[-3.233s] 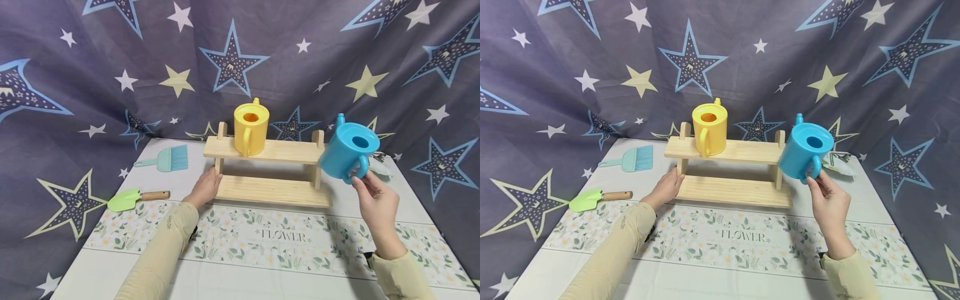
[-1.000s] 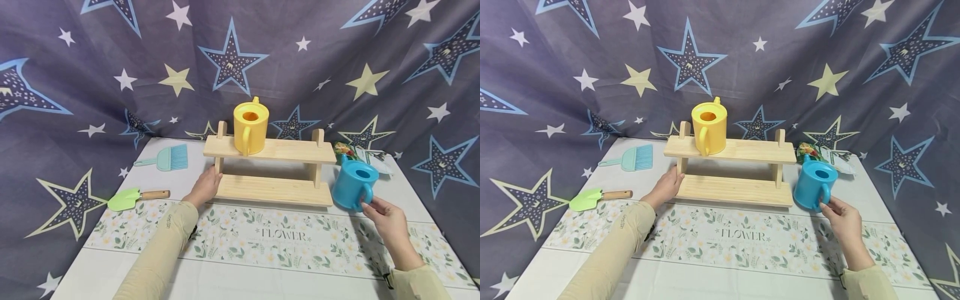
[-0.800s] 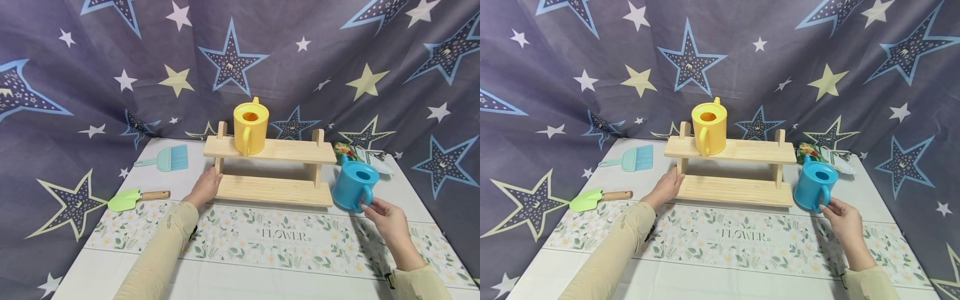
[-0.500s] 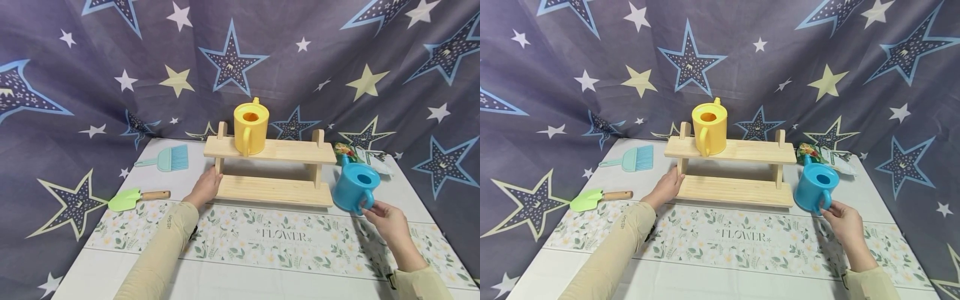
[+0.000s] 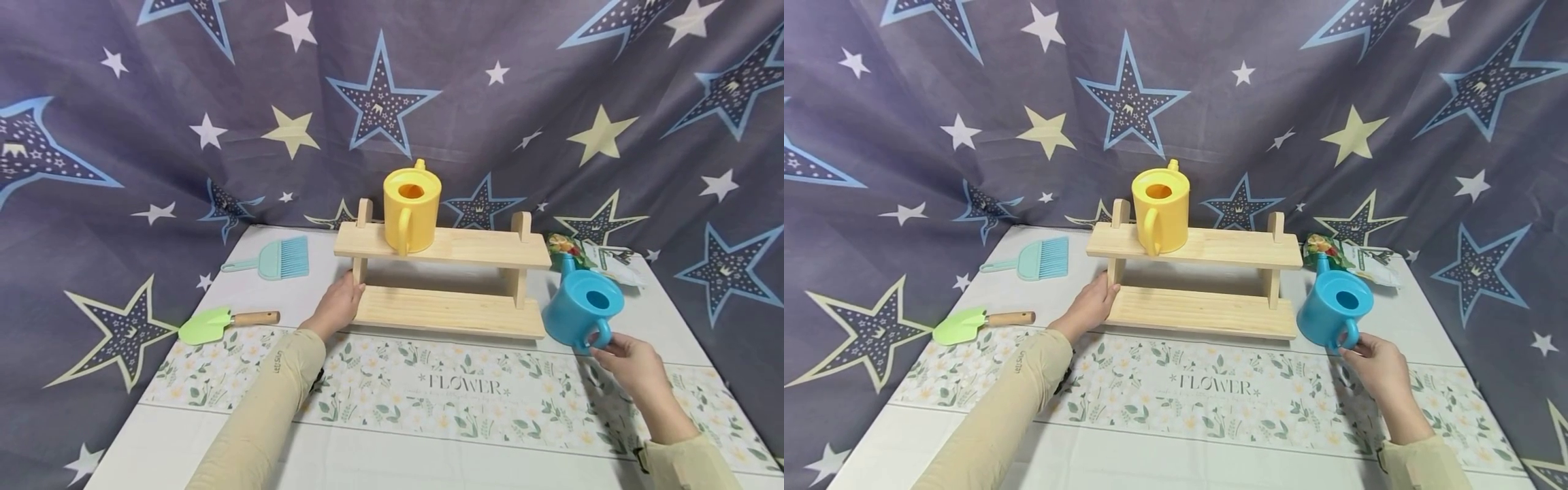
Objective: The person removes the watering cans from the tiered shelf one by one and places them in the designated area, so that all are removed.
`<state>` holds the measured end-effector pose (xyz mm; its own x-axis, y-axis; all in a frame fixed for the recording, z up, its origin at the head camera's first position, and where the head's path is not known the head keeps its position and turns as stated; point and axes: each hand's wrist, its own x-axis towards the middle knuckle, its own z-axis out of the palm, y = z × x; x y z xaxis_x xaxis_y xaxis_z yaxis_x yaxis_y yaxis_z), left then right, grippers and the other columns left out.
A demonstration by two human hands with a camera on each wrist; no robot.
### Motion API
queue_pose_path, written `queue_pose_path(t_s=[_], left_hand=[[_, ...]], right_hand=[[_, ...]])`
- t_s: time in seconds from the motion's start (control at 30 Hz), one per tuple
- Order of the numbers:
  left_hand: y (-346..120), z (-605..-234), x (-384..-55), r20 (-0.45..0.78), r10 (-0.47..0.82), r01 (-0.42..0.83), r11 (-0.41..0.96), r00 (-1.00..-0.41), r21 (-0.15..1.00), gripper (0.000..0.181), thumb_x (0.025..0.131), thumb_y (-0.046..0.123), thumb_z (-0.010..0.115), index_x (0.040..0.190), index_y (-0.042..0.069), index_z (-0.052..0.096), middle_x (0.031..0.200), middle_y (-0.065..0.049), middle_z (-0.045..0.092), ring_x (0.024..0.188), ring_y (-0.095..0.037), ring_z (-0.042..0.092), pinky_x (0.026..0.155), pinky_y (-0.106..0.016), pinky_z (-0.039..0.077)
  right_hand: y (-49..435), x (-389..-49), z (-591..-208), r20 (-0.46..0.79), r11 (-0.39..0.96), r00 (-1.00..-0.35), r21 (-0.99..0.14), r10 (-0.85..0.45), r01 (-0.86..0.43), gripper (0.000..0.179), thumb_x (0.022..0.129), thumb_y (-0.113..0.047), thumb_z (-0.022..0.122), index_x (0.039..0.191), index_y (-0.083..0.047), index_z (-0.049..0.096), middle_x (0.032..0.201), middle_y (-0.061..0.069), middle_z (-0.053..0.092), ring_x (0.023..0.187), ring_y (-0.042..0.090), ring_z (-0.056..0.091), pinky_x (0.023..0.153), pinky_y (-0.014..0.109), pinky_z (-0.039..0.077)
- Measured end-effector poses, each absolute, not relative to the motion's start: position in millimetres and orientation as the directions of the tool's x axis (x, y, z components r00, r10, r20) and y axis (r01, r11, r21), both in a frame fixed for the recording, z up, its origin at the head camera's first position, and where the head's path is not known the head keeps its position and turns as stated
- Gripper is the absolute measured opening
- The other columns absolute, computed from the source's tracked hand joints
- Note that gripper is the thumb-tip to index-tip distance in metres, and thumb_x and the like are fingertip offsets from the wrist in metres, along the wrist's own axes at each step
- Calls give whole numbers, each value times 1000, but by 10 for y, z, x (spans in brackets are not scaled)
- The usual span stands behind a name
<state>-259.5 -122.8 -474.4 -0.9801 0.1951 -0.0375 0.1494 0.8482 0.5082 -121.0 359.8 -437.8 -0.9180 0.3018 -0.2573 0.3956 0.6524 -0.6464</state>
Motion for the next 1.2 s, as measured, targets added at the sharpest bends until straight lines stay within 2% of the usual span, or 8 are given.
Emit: queue_pose_path(t_s=[0.23, 0.33, 0.53, 0.63, 0.73, 0.9, 1.07, 1.2], left_hand=[[-1224, -4784, -2612, -40, 191, 143, 842, -981, 519, 44, 107, 29, 33, 136, -3, 38, 117, -20, 54, 112, -33, 54, 99, -46, 43], [-1223, -4788, -2604, -38, 194, 147, 844, -980, 515, 43, 107, 29, 33, 135, -3, 39, 117, -20, 54, 112, -34, 54, 98, -47, 43], [-1232, -4774, -2597, -21, 190, 153, 850, -982, 505, 39, 107, 28, 34, 130, -3, 41, 112, -20, 55, 107, -34, 56, 94, -48, 45], [-1233, -4771, -2598, -15, 192, 159, 850, -981, 503, 39, 107, 28, 34, 129, -3, 41, 111, -20, 55, 107, -35, 56, 93, -48, 45], [-1232, -4776, -2604, -14, 195, 162, 850, -981, 501, 39, 107, 29, 34, 128, -3, 42, 111, -20, 55, 107, -35, 56, 93, -47, 45], [-1232, -4777, -2610, -11, 191, 160, 850, -982, 503, 40, 107, 30, 34, 129, -3, 41, 113, -21, 55, 109, -35, 56, 95, -47, 44], [-1234, -4770, -2605, -18, 191, 157, 851, -981, 502, 41, 107, 30, 33, 131, -3, 40, 115, -21, 55, 110, -35, 55, 96, -47, 44], [-1231, -4768, -2603, -27, 191, 152, 850, -981, 504, 41, 107, 29, 33, 132, -4, 39, 116, -21, 54, 111, -35, 54, 97, -47, 43]], right_hand=[[3603, -1193, -4343, -215, 708, -923, -594, 320, 383, 58, 92, -19, 66, 137, 11, 44, 132, 33, 50, 125, 56, 38, 94, 68, 38], [3602, -1151, -4312, -190, 724, -916, -564, 355, 397, 59, 92, -24, 66, 136, 10, 45, 129, 32, 54, 122, 54, 42, 92, 66, 40], [3609, -1038, -4214, -176, 735, -909, -540, 378, 410, 47, 92, -32, 64, 113, 9, 61, 98, 23, 69, 89, 40, 64, 70, 50, 50], [3608, -973, -4176, -187, 742, -919, -545, 348, 392, 40, 92, -35, 63, 101, 3, 68, 85, 12, 72, 73, 25, 66, 60, 39, 50], [3584, -919, -4158, -190, 749, -933, -557, 307, 360, 39, 93, -37, 62, 97, 0, 71, 81, 6, 72, 69, 15, 65, 57, 33, 49], [3451, -901, -4132, -117, 737, -968, -630, 220, 244, 40, 95, -36, 64, 101, 3, 70, 87, 10, 73, 73, 13, 67, 60, 31, 53], [3238, -963, -4081, 2, 724, -992, -684, 129, 93, 38, 95, -34, 65, 111, 1, 68, 100, 14, 72, 79, -2, 63, 64, 20, 53], [3064, -1024, -4000, 53, 718, -995, -696, 84, 23, 43, 96, -38, 63, 119, -2, 65, 109, 15, 70, 91, 9, 67, 70, 19, 53]])
